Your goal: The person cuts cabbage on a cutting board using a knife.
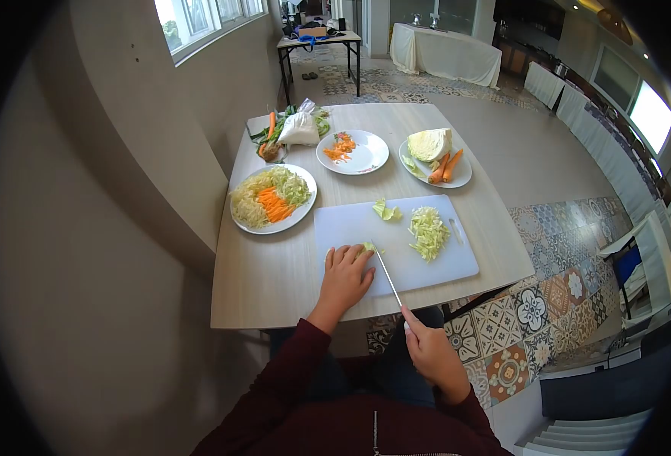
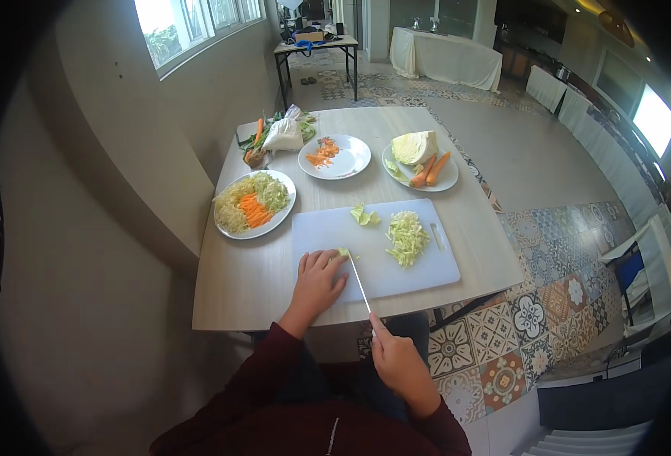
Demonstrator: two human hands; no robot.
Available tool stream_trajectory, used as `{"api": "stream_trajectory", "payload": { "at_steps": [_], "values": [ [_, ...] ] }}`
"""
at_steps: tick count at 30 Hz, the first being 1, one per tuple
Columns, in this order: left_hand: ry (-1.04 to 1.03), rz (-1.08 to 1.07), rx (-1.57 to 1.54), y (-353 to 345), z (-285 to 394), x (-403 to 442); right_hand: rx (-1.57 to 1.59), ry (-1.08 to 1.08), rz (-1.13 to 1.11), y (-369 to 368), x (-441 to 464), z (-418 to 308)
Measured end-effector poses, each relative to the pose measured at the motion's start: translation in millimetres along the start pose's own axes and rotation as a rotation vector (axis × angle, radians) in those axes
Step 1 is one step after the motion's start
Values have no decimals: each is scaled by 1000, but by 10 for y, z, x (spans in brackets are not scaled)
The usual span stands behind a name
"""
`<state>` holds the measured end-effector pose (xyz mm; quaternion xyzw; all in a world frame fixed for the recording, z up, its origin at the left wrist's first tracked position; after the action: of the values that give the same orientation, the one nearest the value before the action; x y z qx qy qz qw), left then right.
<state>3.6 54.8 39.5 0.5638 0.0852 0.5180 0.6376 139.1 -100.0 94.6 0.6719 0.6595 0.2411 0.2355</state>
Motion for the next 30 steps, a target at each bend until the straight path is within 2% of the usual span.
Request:
{"api": "stream_trajectory", "payload": {
  "at_steps": [2, 14, 20, 26, 30],
  "values": [
    [2, -2, 3, -7, 6, -2, -8, -56, -38, 26, -7, -35],
    [-13, 8, 1, 16, 21, 3, -69, 9, 65, -280, 406, 121],
    [-14, 11, 7, -1, 8, -5, -131, -43, -52, -226, 151, 47],
    [-4, -4, -9, 3, 10, -4, -22, 12, 17, -48, -22, 51],
    [-5, 1, -2, -2, -5, -3, 100, -113, -37, -31, -10, 203]
  ]
}}
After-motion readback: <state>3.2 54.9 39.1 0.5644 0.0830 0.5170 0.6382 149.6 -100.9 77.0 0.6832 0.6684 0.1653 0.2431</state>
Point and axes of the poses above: each hand's wrist, its own x-axis towards the middle knuckle, its own y-axis out of the back of the hand, z = x × y, the point moved 7 cm from there along x, towards the middle knuckle, and after that the axes turned 3 degrees about -y, right-handed, at the moved point
